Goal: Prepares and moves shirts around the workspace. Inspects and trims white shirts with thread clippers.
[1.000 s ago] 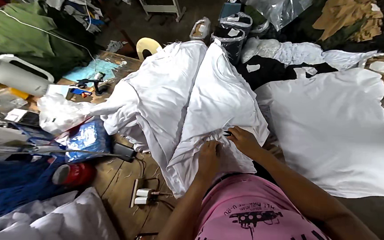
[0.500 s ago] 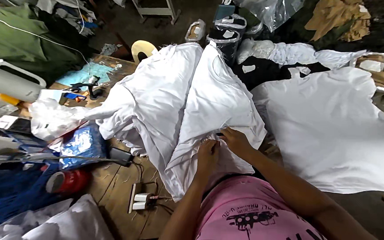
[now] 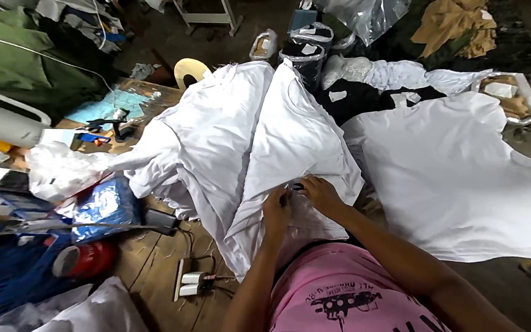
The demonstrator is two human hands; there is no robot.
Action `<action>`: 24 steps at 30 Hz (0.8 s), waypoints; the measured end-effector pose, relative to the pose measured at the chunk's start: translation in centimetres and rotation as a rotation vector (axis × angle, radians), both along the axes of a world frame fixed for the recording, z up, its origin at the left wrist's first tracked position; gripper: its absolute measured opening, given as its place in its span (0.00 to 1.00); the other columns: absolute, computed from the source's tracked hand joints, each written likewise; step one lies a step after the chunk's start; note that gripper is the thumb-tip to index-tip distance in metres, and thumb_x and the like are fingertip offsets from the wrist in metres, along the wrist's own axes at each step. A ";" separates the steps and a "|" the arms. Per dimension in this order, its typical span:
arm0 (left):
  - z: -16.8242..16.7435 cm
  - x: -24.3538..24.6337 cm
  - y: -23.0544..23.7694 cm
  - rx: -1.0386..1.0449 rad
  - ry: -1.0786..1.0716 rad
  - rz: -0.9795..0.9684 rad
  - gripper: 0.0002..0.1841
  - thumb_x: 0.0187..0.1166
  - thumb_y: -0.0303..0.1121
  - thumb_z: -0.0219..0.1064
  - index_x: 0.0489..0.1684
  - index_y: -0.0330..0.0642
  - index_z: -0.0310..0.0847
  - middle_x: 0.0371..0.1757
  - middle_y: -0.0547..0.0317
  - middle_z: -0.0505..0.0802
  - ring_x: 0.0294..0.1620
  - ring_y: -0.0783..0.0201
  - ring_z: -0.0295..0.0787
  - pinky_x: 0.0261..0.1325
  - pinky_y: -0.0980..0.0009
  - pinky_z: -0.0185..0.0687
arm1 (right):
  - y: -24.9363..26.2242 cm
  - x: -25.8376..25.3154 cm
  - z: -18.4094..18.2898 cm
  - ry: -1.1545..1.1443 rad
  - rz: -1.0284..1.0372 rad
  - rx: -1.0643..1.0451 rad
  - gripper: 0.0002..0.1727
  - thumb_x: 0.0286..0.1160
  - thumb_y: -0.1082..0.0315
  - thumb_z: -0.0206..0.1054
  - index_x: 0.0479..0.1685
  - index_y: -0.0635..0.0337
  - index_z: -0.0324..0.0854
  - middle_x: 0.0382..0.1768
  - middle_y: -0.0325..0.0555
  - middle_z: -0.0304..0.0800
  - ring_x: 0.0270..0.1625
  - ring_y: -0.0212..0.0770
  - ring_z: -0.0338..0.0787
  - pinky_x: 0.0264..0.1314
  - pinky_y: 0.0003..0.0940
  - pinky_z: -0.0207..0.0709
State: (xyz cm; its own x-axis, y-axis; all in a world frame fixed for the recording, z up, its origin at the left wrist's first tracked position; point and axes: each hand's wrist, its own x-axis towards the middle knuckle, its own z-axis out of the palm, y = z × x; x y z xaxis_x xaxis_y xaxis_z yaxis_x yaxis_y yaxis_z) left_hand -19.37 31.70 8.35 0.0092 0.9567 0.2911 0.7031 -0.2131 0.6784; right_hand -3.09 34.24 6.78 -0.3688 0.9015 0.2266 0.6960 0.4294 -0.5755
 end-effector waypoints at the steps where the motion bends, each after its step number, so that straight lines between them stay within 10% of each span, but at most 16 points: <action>1: 0.1 0.1 0.0 0.000 -0.008 0.000 0.08 0.76 0.22 0.66 0.37 0.24 0.90 0.35 0.40 0.94 0.37 0.51 0.93 0.48 0.58 0.88 | 0.2 -0.5 0.0 -0.002 0.017 -0.003 0.19 0.87 0.64 0.59 0.63 0.71 0.85 0.56 0.65 0.91 0.59 0.64 0.92 0.64 0.56 0.83; 6: 0.3 0.6 -0.7 0.042 0.045 -0.074 0.07 0.74 0.25 0.70 0.37 0.30 0.93 0.45 0.38 0.93 0.50 0.41 0.91 0.59 0.47 0.84 | 1.8 -0.8 -0.1 0.097 -0.066 0.046 0.17 0.86 0.64 0.60 0.54 0.71 0.88 0.45 0.63 0.93 0.48 0.62 0.95 0.52 0.56 0.87; 10: -0.7 0.6 -3.0 -0.135 0.223 -0.538 0.10 0.76 0.32 0.72 0.37 0.34 0.95 0.60 0.37 0.93 0.70 0.35 0.85 0.83 0.32 0.61 | 4.0 3.1 0.9 -0.013 -0.180 -0.313 0.26 0.82 0.62 0.67 0.74 0.67 0.76 0.69 0.67 0.80 0.62 0.65 0.88 0.63 0.62 0.80; 12: 0.5 1.3 -3.0 -0.202 0.098 -0.608 0.15 0.82 0.35 0.67 0.33 0.30 0.93 0.43 0.42 0.97 0.55 0.44 0.94 0.81 0.41 0.68 | 5.2 4.7 1.6 -0.023 -0.215 -0.313 0.18 0.80 0.72 0.65 0.66 0.70 0.81 0.65 0.67 0.84 0.60 0.67 0.89 0.62 0.66 0.79; 17: 2.8 3.2 2.3 -0.425 -0.529 -0.024 0.20 0.86 0.29 0.63 0.67 0.20 0.74 0.46 0.41 0.92 0.39 0.64 0.89 0.48 0.67 0.87 | 6.2 6.3 7.4 0.119 -0.153 0.023 0.09 0.78 0.70 0.72 0.46 0.70 0.85 0.45 0.63 0.89 0.46 0.62 0.90 0.50 0.64 0.83; 20: 2.4 3.5 6.4 -0.381 -1.173 0.090 0.09 0.86 0.20 0.55 0.58 0.26 0.75 0.43 0.52 0.91 0.42 0.66 0.89 0.51 0.68 0.87 | 5.8 6.4 10.5 0.079 -0.116 0.108 0.11 0.77 0.63 0.74 0.38 0.65 0.85 0.37 0.57 0.87 0.38 0.57 0.89 0.40 0.60 0.82; 24: 3.8 4.1 5.4 -0.537 -1.237 0.010 0.14 0.89 0.21 0.49 0.33 0.37 0.77 0.19 0.65 0.88 0.20 0.73 0.86 0.32 0.77 0.86 | 5.6 6.5 11.0 -0.032 -0.132 0.073 0.13 0.78 0.62 0.73 0.36 0.66 0.86 0.37 0.58 0.89 0.40 0.58 0.90 0.41 0.61 0.82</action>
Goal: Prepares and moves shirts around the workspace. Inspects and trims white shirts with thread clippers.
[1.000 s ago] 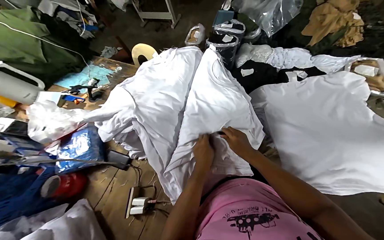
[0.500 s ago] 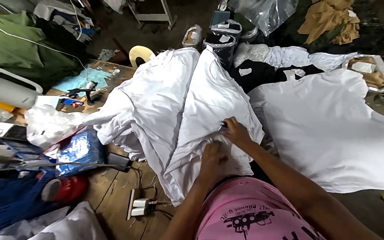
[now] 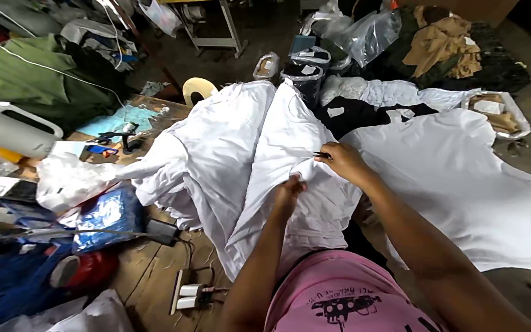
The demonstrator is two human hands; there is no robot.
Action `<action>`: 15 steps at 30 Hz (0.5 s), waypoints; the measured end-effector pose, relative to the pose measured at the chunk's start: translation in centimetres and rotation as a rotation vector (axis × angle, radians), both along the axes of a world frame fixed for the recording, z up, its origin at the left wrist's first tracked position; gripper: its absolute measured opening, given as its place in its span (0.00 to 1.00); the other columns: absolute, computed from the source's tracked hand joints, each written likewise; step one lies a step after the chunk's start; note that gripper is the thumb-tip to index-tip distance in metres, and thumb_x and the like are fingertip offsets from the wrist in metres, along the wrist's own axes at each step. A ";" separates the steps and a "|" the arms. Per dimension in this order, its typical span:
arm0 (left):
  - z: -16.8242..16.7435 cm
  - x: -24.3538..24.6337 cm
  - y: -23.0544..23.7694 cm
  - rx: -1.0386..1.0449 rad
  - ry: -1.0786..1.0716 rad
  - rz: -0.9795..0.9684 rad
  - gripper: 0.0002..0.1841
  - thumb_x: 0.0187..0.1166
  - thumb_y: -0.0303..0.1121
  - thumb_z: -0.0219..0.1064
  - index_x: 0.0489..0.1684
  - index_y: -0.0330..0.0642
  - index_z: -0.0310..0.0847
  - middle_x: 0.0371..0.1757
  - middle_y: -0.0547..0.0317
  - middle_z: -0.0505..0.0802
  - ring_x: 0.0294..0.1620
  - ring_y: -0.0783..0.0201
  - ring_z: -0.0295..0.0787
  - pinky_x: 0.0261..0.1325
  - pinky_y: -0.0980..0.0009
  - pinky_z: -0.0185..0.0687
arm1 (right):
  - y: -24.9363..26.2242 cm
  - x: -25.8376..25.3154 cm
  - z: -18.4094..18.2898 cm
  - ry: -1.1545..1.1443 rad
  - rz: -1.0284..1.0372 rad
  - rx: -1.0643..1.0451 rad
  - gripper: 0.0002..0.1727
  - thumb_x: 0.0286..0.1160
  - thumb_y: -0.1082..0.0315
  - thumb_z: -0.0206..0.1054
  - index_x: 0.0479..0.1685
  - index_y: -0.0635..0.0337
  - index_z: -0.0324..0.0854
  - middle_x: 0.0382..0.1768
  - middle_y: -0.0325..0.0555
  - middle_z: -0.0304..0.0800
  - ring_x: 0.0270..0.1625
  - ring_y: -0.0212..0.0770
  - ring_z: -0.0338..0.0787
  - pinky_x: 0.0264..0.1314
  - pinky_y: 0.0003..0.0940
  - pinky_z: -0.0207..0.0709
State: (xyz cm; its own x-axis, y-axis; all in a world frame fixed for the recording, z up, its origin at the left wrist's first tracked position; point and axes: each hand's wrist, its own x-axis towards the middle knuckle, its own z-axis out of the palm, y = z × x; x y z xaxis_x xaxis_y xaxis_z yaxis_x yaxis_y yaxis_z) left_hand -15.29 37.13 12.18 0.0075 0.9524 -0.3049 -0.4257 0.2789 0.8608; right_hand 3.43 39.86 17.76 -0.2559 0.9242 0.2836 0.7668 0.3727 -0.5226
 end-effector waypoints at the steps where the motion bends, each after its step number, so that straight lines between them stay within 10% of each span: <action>1: -0.1 0.2 -1.2 -0.018 0.082 -0.044 0.15 0.88 0.21 0.50 0.29 0.38 0.76 0.15 0.67 0.85 0.17 0.74 0.83 0.29 0.79 0.83 | -0.4 0.0 -0.1 -0.009 -0.022 -0.034 0.12 0.78 0.64 0.73 0.39 0.67 0.87 0.40 0.60 0.89 0.42 0.60 0.91 0.44 0.63 0.82; 5: -2.8 -0.2 -6.3 -0.043 0.339 -0.175 0.11 0.90 0.25 0.54 0.34 0.30 0.74 0.18 0.62 0.86 0.19 0.70 0.86 0.31 0.73 0.88 | -2.0 -0.2 -1.8 0.000 0.006 -0.253 0.16 0.77 0.65 0.73 0.55 0.68 0.84 0.49 0.63 0.89 0.49 0.62 0.91 0.53 0.65 0.82; 10: -0.6 -0.9 -8.0 -0.036 0.752 -0.372 0.13 0.88 0.27 0.60 0.60 0.24 0.78 0.45 0.46 0.93 0.32 0.62 0.94 0.41 0.65 0.93 | -3.9 -1.7 -4.9 0.035 0.118 -0.564 0.22 0.86 0.61 0.64 0.67 0.70 0.77 0.60 0.65 0.85 0.61 0.60 0.88 0.68 0.58 0.77; 15: -1.1 -0.8 -5.8 0.520 1.450 -0.220 0.23 0.78 0.38 0.71 0.66 0.32 0.85 0.55 0.34 0.91 0.54 0.38 0.91 0.56 0.46 0.86 | -4.3 -2.4 -6.8 0.289 -0.051 -0.438 0.21 0.87 0.62 0.63 0.66 0.72 0.77 0.54 0.64 0.88 0.52 0.56 0.90 0.61 0.51 0.82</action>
